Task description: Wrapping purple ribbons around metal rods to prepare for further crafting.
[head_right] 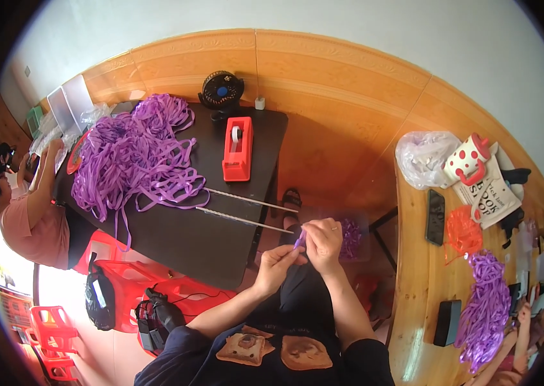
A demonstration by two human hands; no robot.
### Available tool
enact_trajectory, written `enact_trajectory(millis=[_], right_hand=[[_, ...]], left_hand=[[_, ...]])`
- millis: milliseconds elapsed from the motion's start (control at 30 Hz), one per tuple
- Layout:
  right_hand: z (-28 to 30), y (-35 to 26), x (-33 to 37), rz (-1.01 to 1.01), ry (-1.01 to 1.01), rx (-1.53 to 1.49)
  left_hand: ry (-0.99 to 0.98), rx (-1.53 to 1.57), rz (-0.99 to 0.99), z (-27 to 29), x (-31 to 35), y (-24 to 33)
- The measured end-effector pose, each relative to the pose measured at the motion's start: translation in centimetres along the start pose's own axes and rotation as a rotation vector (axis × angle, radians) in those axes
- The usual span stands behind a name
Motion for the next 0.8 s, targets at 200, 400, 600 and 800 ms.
enact_trajectory(millis=[200,400,600,800], right_hand=[[-1.5,2.9,-2.3,-0.005,0.052,-0.048],[-3.8,4.0,-4.8,0.052,0.016,-0.16],[-7.1,5.4,-3.9,-0.075,0.003,-0.317],[-9.4,5.7,0.1,-0.303,-0.072,-0.434]], left_hand=[[-0.054,0.139,-0.055,0.4,-2.9,-2.3],[0.0,0.043,-0.201,2.1,-4.6,-0.3],[0.118,-0.003,-0.227,3.1,-5.1,0.4],[0.181,-0.026,-0.168,3.8,-4.3,-0.7]])
Point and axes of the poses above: each hand's wrist, its own x-axis away from the middle knuckle, its own z-axis out of the back of the hand, y = z × x, the point moved 6 cm from there along -x, towards the middle knuckle, and after that the axes turned 2 degrees about z, right-handed, at the moved point
